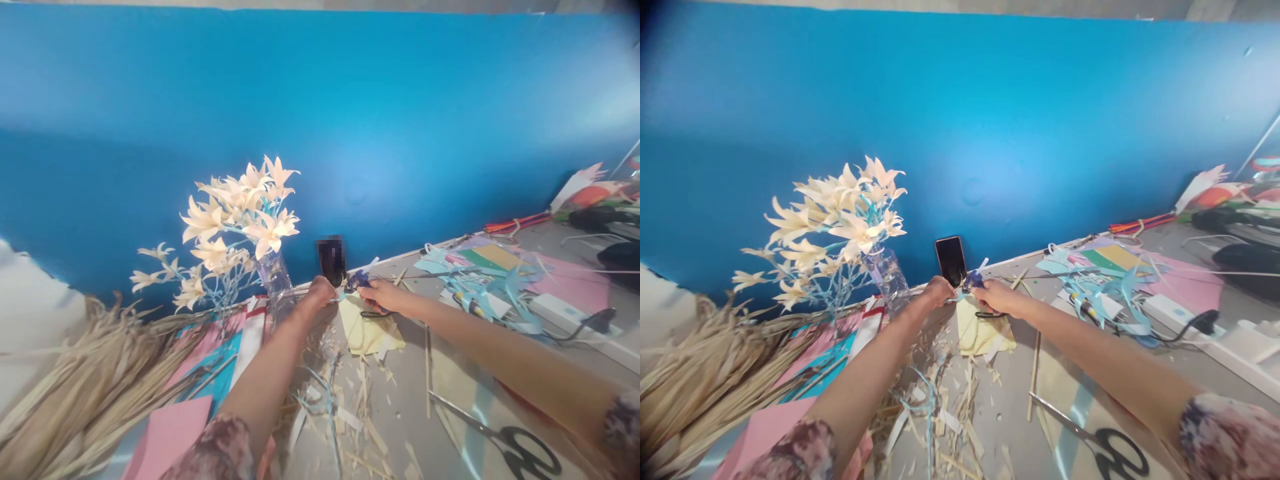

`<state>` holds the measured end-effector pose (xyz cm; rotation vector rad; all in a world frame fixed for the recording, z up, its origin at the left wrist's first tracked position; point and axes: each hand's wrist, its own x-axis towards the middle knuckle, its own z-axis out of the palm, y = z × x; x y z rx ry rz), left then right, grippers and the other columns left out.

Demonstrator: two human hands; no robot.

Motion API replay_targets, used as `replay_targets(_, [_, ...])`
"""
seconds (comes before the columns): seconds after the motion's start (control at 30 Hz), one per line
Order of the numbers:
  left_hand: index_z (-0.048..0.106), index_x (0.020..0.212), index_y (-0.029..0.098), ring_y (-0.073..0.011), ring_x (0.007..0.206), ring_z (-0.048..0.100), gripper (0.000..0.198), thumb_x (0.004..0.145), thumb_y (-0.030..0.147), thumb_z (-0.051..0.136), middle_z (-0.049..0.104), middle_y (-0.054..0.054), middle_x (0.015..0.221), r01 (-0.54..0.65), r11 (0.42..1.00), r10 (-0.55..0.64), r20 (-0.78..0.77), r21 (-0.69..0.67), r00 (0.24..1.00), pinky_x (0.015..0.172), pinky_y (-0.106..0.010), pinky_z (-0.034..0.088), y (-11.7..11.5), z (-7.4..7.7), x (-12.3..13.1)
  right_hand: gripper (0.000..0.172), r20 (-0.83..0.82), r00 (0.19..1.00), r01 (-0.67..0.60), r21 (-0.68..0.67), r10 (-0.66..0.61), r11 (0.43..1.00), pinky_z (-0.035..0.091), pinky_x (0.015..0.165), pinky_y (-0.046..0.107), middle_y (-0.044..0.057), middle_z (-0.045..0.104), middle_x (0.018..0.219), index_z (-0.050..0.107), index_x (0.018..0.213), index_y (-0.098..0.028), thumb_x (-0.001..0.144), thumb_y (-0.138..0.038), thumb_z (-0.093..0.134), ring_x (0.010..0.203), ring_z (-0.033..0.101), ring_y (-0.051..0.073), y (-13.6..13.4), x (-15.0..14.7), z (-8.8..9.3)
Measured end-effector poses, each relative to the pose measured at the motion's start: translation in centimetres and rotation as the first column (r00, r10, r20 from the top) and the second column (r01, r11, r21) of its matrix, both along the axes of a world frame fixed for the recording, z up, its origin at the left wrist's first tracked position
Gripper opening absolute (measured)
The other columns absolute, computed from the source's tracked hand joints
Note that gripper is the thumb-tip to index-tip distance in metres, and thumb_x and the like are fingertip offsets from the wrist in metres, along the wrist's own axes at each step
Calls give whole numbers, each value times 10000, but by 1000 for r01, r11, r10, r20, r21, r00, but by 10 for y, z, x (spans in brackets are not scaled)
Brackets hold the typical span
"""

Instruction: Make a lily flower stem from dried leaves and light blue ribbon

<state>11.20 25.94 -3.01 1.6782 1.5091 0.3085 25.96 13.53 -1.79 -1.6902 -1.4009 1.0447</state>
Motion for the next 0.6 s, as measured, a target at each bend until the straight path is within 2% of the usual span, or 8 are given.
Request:
replay_targets(0.13, [593, 1212, 147, -269, 1052, 614, 375, 904, 361, 607, 603, -89, 1226, -20, 997, 15, -57, -75, 998, 866, -442, 539, -4, 3, 1, 312, 68, 997, 23, 7, -23, 1000, 312, 411, 218, -39, 477, 497, 462, 648, -200, 875, -387, 565, 412, 432, 96, 1, -5, 2])
replay_targets(0.33, [587, 1220, 152, -260, 1051, 615, 374, 906, 354, 605, 600, -95, 1231, -30, 996, 29, -9, -83, 1000, 866, -442, 539, -11, 9, -3, 322, 165, 986, -4, 59, -6, 998, 333, 471, 229, -35, 469, 499, 438, 651, -205, 913, -375, 515, 450, 452, 105, -9, -8, 11])
replay_targets(0.47, [585, 1222, 147, -259, 1048, 616, 377, 907, 354, 604, 600, -98, 1230, -48, 996, 51, 50, -73, 997, 865, -445, 539, -13, 9, -4, 274, 247, 969, -15, 72, -3, 997, 340, 502, 244, -25, 479, 502, 517, 694, -199, 908, -369, 534, 474, 475, 128, -8, -10, 9])
replay_targets(0.6, [587, 1219, 145, -262, 1050, 615, 378, 905, 355, 606, 600, -97, 1230, -61, 996, 67, 88, -71, 994, 867, -444, 538, -10, 5, -4, 273, 336, 942, -16, 80, -12, 997, 376, 544, 253, 5, 568, 583, 611, 836, -194, 925, -427, 501, 531, 529, 154, -6, -8, 4])
